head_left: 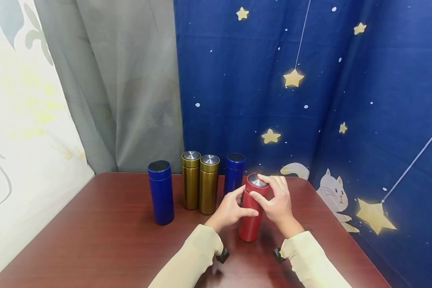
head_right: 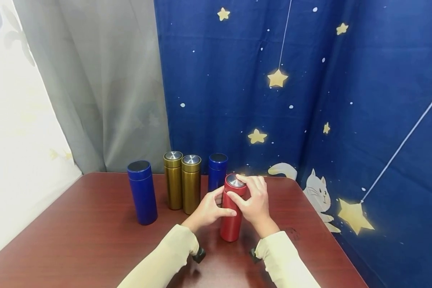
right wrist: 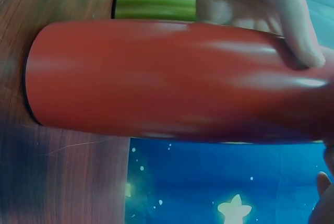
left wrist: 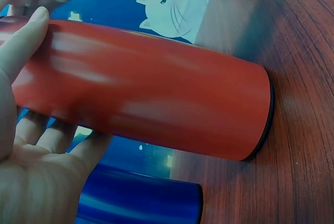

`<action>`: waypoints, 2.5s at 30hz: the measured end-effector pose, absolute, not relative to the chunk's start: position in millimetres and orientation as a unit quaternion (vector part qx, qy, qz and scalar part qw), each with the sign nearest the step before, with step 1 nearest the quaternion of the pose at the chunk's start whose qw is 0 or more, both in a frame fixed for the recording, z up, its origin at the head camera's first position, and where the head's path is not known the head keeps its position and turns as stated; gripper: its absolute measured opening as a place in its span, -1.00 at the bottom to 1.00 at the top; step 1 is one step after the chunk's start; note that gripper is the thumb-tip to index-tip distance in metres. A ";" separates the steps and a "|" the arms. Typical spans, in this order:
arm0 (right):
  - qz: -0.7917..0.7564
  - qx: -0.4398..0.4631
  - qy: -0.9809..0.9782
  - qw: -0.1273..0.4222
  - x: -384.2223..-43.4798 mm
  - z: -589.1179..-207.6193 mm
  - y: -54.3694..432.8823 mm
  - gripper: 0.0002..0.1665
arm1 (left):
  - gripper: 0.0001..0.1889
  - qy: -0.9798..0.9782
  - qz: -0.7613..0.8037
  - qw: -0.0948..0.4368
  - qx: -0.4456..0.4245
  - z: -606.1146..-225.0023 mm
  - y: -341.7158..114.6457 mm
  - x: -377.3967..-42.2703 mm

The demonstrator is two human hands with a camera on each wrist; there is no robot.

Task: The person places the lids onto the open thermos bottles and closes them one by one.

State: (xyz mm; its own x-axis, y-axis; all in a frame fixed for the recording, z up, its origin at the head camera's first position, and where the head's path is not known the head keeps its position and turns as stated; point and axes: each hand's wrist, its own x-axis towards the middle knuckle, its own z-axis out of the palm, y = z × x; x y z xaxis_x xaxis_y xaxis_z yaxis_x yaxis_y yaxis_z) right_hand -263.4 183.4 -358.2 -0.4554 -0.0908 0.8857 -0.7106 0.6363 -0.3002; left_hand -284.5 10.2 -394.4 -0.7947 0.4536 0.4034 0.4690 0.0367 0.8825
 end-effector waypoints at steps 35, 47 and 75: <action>0.499 0.260 -0.791 0.241 -263.6 -348.3 203.8 -0.36 | -0.09 -0.728 -0.615 -0.002 -0.302 -393.7 11.1 -282.7; 0.384 0.225 -0.793 0.416 -263.4 -356.2 179.2 -0.36 | -0.15 -0.720 -0.618 0.003 -0.316 -395.6 9.6 -284.4; 0.513 0.301 -0.789 0.157 -252.6 -328.1 200.2 -0.40 | -0.12 -0.728 -0.615 -0.004 -0.303 -394.5 10.0 -284.0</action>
